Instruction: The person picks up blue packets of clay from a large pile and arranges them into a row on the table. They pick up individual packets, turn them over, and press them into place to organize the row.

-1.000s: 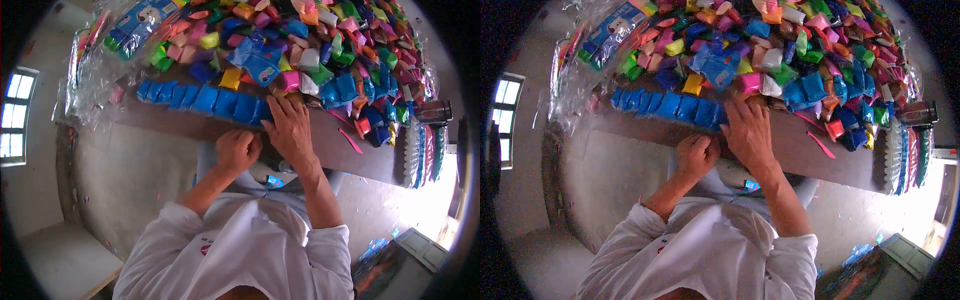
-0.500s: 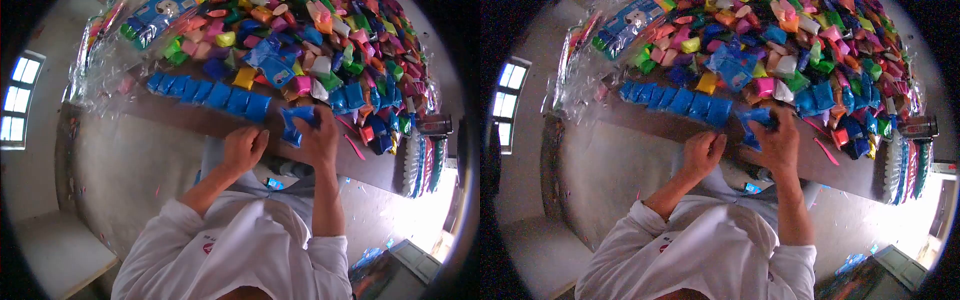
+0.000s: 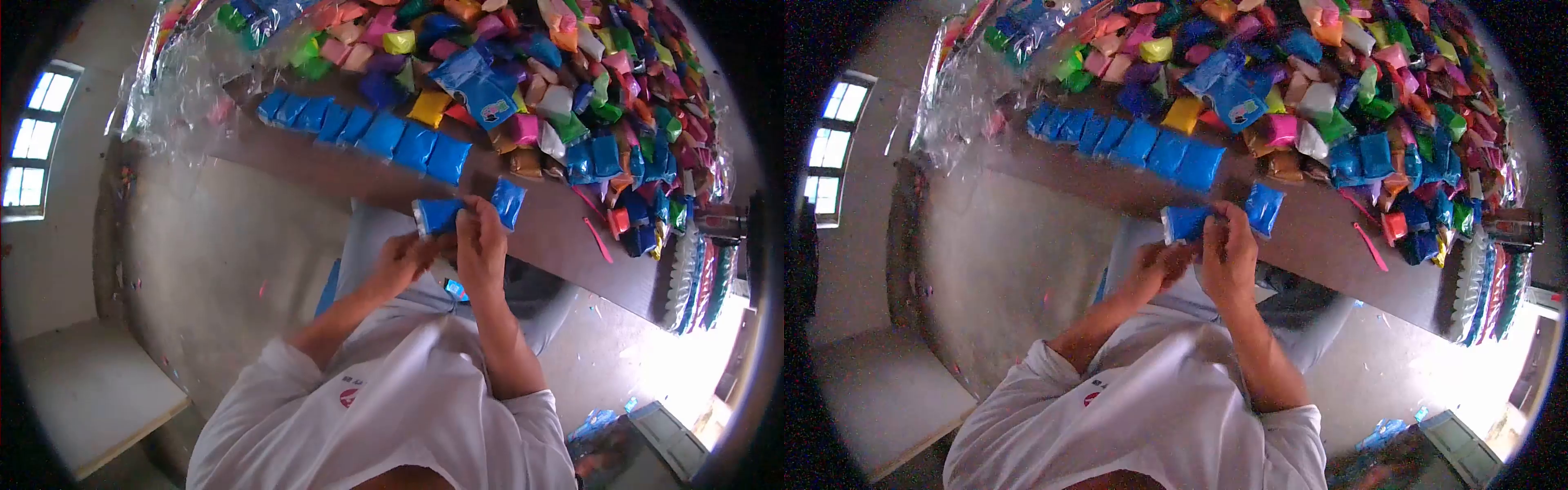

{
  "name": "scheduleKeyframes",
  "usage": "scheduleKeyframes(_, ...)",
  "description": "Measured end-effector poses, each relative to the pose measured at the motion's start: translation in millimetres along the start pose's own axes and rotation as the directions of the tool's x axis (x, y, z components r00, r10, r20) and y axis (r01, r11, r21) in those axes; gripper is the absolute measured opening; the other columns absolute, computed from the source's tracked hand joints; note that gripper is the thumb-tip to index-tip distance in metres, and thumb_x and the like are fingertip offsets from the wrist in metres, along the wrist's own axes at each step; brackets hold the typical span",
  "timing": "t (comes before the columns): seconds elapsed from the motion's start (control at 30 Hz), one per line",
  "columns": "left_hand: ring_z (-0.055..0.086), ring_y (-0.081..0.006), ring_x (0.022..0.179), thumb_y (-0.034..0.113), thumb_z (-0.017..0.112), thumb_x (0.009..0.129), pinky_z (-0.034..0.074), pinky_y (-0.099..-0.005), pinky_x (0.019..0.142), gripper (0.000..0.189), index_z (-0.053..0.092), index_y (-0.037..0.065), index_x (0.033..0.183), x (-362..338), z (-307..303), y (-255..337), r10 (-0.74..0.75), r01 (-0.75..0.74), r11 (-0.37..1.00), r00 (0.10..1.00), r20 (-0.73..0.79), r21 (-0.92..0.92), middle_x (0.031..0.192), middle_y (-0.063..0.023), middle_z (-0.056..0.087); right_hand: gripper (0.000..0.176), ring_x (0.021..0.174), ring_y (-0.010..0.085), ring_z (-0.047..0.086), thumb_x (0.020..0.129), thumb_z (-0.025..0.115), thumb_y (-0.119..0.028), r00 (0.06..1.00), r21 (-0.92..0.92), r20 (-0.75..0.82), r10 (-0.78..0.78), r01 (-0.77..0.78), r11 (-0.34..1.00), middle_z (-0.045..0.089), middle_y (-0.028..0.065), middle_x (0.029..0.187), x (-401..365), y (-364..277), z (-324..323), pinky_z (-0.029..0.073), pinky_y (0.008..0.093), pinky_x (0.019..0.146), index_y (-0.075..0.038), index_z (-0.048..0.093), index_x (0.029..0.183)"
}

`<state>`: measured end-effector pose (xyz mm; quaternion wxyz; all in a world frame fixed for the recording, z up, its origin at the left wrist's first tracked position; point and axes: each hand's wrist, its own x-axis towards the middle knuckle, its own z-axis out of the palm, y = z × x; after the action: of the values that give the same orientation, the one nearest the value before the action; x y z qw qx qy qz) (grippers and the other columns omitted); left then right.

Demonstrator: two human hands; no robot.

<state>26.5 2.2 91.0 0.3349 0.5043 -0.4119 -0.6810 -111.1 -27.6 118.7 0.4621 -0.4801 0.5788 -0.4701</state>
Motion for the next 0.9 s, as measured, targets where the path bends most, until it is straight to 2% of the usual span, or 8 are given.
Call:
scheduleKeyframes(0.07,0.039,-0.0062,0.046,0.044,0.038,0.092,0.027,-0.0224,0.04,0.044,0.057,0.007,0.079,8,-15,-3,-0.007,-0.001,0.998,0.991,-0.132,-0.062,0.057,0.0021,0.048,0.018,0.058,0.0117,0.057,0.087,0.054,-0.011,0.998,0.02,-0.026,0.055,-0.054,0.998,0.06,0.0114,0.075,-1,-11,5,0.044,0.0266,0.049,0.0,0.05,0.101)
scheduleKeyframes(0.1,0.039,-0.0068,0.045,0.046,0.039,0.092,0.028,-0.0226,0.039,0.045,0.057,0.006,0.079,9,-21,2,0.078,-0.086,0.994,0.991,-0.105,-0.074,0.056,0.002,0.048,0.016,0.058,0.0118,0.058,0.087,0.054,-0.01,0.993,0.048,-0.055,0.102,-0.099,0.994,0.06,0.0115,0.074,-1,-13,8,0.045,0.0268,0.049,0.0,0.049,0.099)
scheduleKeyframes(0.23,0.04,-0.007,0.044,0.047,0.04,0.091,0.029,-0.0225,0.038,0.046,0.057,0.006,0.078,10,-26,11,-0.015,0.002,0.969,0.998,-0.053,-0.249,0.056,0.0014,0.049,0.014,0.061,0.0118,0.059,0.086,0.056,-0.01,0.991,-0.043,-0.109,0.082,-0.087,0.995,0.06,0.0111,0.072,-3,-4,15,0.046,0.0264,0.05,-0.001,0.05,0.095)
scheduleKeyframes(0.3,0.04,-0.0071,0.043,0.048,0.041,0.09,0.029,-0.022,0.038,0.047,0.057,0.006,0.077,11,-28,6,-0.05,0.048,0.952,0.999,0.001,-0.301,0.056,0.0008,0.05,0.015,0.062,0.0119,0.059,0.085,0.058,-0.009,0.986,-0.135,-0.15,-0.069,0.048,0.99,0.059,0.0113,0.073,-4,7,17,0.047,0.026,0.053,-0.002,0.051,0.095)
scheduleKeyframes(0.43,0.04,-0.0065,0.043,0.048,0.043,0.09,0.028,-0.022,0.038,0.046,0.057,0.007,0.076,9,-23,14,-0.031,0.038,0.975,0.999,0.036,-0.219,0.055,0.0014,0.049,0.015,0.063,0.0135,0.059,0.084,0.059,-0.008,0.993,-0.1,-0.107,-0.042,0.031,0.995,0.06,0.0105,0.075,-8,8,16,0.048,0.0255,0.056,-0.002,0.051,0.095)
scheduleKeyframes(0.6,0.036,-0.0051,0.044,0.047,0.044,0.09,0.025,-0.0223,0.039,0.043,0.051,0.011,0.068,8,-14,19,-0.008,-0.006,0.991,0.994,-0.104,-0.13,0.053,0.0032,0.044,0.017,0.063,0.0114,0.058,0.086,0.053,-0.002,1.0,0.063,-0.025,0.018,-0.016,0.998,0.06,0.0077,0.078,-10,-10,10,0.048,0.0244,0.056,0.001,0.05,0.102)
scheduleKeyframes(0.7,0.035,-0.0049,0.044,0.047,0.044,0.09,0.024,-0.0222,0.039,0.043,0.048,0.012,0.065,5,-7,30,0.029,-0.044,0.994,0.989,-0.148,-0.102,0.053,0.0036,0.043,0.019,0.063,0.01,0.057,0.086,0.05,-0.001,1.0,0.053,0.003,0.017,-0.017,0.998,0.059,0.008,0.078,-9,-3,7,0.047,0.0233,0.056,0.002,0.049,0.105)
scheduleKeyframes(0.9,0.034,-0.0044,0.043,0.047,0.047,0.088,0.024,-0.0221,0.038,0.043,0.048,0.012,0.065,13,-6,27,0.047,-0.058,0.992,0.995,-0.093,-0.116,0.051,0.0047,0.041,0.021,0.062,0.0102,0.057,0.085,0.051,-0.001,0.998,0.119,0.006,0.065,-0.065,0.991,0.06,0.0071,0.077,-2,5,-1,0.046,0.0238,0.057,0.002,0.051,0.105)
